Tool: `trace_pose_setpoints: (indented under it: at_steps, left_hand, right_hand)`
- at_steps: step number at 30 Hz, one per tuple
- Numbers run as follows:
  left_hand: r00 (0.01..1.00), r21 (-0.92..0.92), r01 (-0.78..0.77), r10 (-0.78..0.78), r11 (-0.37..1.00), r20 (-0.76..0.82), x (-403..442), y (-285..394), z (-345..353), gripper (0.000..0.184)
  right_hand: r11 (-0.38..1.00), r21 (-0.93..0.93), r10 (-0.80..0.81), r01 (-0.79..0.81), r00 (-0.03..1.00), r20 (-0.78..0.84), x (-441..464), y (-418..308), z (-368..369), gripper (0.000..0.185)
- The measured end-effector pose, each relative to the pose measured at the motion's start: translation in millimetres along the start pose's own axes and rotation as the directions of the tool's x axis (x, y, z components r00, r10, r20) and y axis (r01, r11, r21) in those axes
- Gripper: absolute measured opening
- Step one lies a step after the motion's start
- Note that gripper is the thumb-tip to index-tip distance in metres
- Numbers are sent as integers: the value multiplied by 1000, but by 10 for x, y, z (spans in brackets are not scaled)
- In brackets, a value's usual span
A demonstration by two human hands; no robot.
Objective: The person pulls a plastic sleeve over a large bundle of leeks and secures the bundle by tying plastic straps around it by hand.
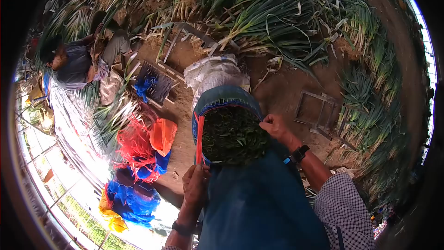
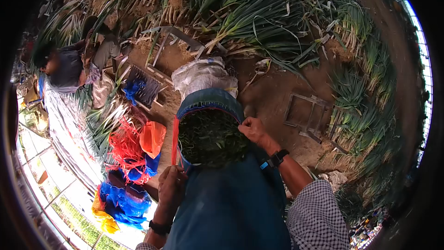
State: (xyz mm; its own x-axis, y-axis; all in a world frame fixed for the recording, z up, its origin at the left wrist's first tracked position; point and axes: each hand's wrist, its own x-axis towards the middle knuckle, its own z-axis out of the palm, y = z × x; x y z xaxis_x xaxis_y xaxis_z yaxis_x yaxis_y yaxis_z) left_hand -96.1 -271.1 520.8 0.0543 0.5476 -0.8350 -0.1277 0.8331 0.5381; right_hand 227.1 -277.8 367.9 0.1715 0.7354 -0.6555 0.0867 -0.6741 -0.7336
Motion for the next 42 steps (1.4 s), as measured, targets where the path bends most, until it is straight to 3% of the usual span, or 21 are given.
trace_pose_setpoints:
  at_steps: [2, 5, 9, 12, 15, 18, 20, 22, 23, 24, 26, 27, 29, 32, 36, 39, 42]
  left_hand:
    - [1000, -57, -2, 1, 998, -23, 31, -59, -6, 29]
    - [997, 45, -76, 75, 996, 19, -78, 2, -96, 29]
    - [997, 40, -75, 76, 996, -1, -262, 113, -114, 29]
    - [996, 73, -90, 90, 993, -4, -217, 174, -22, 28]
    - [995, 92, -94, 92, 991, 34, -211, 230, -94, 29]
    - [972, 168, -170, 137, 971, 193, -115, 242, -118, 27]
    - [939, 221, -218, 143, 951, 313, -52, 316, -142, 26]
    - [900, 255, -246, 123, 935, 418, -41, 442, -145, 24]
    - [863, 304, -363, 195, 881, 466, 6, 433, -200, 24]
    - [817, 343, -479, 267, 808, 512, 78, 417, -268, 24]
    - [791, 314, -489, 261, 814, 554, 63, 548, -306, 22]
    - [812, 245, -423, 245, 872, 530, 124, 557, -312, 23]
    - [836, 105, -280, 189, 954, 514, 281, 575, -304, 23]
    - [904, -11, -126, 119, 992, 411, 438, 690, -176, 26]
    - [843, 78, -361, 290, 929, 454, 608, 457, -294, 27]
    - [858, 34, -371, 328, 928, 396, 557, 311, -345, 25]
    - [883, 87, -378, 331, 922, 334, 404, 191, -246, 25]
  right_hand:
    - [999, -48, -26, 26, 1000, 1, 54, 50, 20, 15]
    - [988, -129, -80, 83, 996, 34, 70, 43, -37, 17]
    - [934, -298, -143, 196, 971, 189, 152, -42, -94, 17]
    - [926, -317, -222, 206, 975, -15, 178, -163, -162, 18]
    - [973, -100, -222, 207, 959, -176, 60, -489, -236, 21]
    - [818, 384, -423, 428, 900, -102, -278, -1117, 276, 24]
    - [754, 556, -450, 350, 892, 49, -421, -1324, 837, 25]
    - [656, 735, -469, 172, 856, 218, -454, -1190, 1520, 26]
    - [672, 732, -429, 109, 864, 265, -536, -1096, 1821, 28]
    - [719, 685, -256, -120, 870, 421, -839, -1310, 1832, 28]
    - [704, 710, -331, 10, 889, 316, -836, -688, 2188, 29]
    - [701, 711, -356, 53, 890, 284, -834, -509, 2274, 29]
    - [712, 697, -357, 85, 899, 255, -1038, -706, 2145, 29]
    - [760, 605, -361, 238, 928, 88, -1172, -795, 2199, 28]
    - [874, 383, -372, 299, 919, 131, -1246, -754, 2208, 26]
    - [828, 536, -315, 162, 926, 207, -1294, -735, 2190, 22]
    - [792, 557, -377, 251, 918, 122, -1344, -577, 2170, 31]
